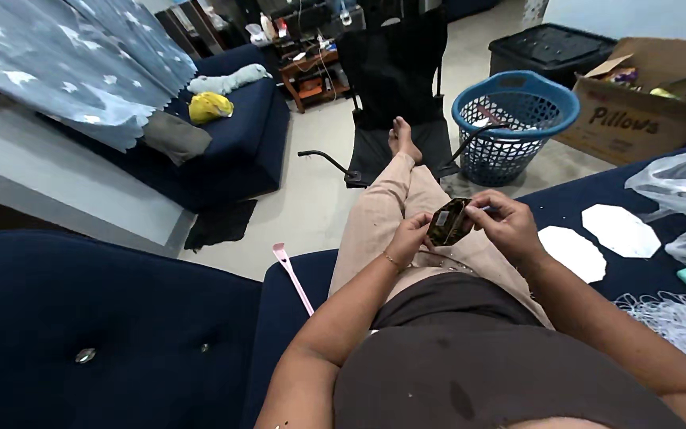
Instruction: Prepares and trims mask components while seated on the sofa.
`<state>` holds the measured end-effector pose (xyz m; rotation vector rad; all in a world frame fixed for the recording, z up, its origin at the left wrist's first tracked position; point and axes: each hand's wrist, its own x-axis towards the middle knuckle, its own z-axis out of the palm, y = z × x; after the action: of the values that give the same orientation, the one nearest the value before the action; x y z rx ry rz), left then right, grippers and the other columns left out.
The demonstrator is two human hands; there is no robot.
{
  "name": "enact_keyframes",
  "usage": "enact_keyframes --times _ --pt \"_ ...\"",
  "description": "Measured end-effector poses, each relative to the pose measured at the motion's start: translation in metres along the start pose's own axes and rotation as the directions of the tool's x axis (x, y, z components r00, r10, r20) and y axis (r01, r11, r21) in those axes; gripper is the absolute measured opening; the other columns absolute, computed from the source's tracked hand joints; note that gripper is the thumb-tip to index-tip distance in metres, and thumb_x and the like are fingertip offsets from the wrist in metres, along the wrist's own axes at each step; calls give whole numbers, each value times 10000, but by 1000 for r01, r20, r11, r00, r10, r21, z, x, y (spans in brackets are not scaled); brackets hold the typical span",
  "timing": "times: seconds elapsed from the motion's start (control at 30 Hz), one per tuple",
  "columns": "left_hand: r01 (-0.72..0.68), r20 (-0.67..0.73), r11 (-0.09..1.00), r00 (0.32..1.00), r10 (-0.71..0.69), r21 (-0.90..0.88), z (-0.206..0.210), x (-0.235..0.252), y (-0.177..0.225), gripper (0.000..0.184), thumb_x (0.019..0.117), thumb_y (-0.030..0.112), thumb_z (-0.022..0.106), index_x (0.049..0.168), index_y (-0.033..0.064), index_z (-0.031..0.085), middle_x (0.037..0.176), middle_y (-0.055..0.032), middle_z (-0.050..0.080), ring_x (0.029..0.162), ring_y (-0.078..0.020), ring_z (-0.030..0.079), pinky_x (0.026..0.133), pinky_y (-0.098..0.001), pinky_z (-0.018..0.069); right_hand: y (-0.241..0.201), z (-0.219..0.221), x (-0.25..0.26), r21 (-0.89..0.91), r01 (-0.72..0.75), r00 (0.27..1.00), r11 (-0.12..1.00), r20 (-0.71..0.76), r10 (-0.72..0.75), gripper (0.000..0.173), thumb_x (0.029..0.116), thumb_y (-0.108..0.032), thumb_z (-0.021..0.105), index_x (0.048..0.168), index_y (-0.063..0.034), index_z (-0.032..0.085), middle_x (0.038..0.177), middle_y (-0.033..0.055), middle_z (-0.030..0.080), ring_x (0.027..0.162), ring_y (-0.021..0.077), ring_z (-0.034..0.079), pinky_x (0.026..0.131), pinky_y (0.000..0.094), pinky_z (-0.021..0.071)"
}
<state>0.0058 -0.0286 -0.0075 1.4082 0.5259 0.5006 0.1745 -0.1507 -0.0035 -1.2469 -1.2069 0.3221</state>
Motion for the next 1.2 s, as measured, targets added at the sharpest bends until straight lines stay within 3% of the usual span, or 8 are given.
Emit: enact_keyframes --times 0.1,0.23,0.43,0.53,0.7,0.83,0.93,1.2 --pt "70 66 996 996 -67 -57 2 -4 3 219 1040 33 405 1115 16 610 894 2 687 694 -39 633 597 -211 537 -4 2 2 42 -21 1000 999 12 20 93 944 -90 635 892 -29 682 1006 39 677 745 55 657 663 224 589" --pt "160 240 984 961 -137 -82 -1 -4 2 341 1070 107 306 1270 37 575 1060 -100 760 868 -137 743 589 -235 556 -4 3 4 60 -10 1000 998 15 9 99 952 -107 642 903 -38 693 1007 30 683 755 59 665 672 226 595" --pt "108 238 993 964 -118 55 -1 -1 3 176 1037 102 429 1099 55 587 720 49 594 561 -9 529 516 -165 452 6 -2 5 66 72 997 995 -1 -72 153 973 -169 638 893 -52 698 992 7 693 793 46 671 702 228 596" --pt "-30 203 980 979 -11 199 -7 7 -5 133 1027 81 524 1059 -21 603 741 46 544 588 2 480 559 -175 430 16 -8 3 70 126 992 990 9 -127 238 991 -246 640 808 -95 660 920 -38 677 789 22 647 708 218 572" --pt "-158 157 802 984 81 576 -10 8 -5 213 1016 96 583 1096 -71 688 911 -125 693 750 -110 625 743 -295 542 52 -16 -9 54 148 986 988 66 -151 341 886 -209 754 637 -137 531 820 -61 657 709 -29 551 618 153 440" --pt "-154 142 738 987 80 657 -9 6 -1 204 1010 100 596 1079 -53 713 930 -139 723 818 -144 678 824 -329 557 76 -17 -19 74 -15 981 997 195 0 183 796 -160 797 837 -99 629 882 -44 684 799 36 642 727 230 551" --pt "-161 181 718 982 50 677 -7 5 -3 201 1005 104 610 1070 -48 725 917 -130 735 818 -139 694 837 -330 565 83 -13 -24 -64 3 956 998 293 16 284 856 -182 748 1060 12 712 1009 79 722 957 134 688 901 332 570" --pt "-100 191 759 981 -33 643 -8 7 -9 194 1005 101 616 1059 -55 717 906 -117 730 788 -127 689 805 -316 575 84 5 -32 -278 109 957 954 290 -25 146 926 -176 679 920 -59 764 938 68 734 929 199 668 866 402 533"
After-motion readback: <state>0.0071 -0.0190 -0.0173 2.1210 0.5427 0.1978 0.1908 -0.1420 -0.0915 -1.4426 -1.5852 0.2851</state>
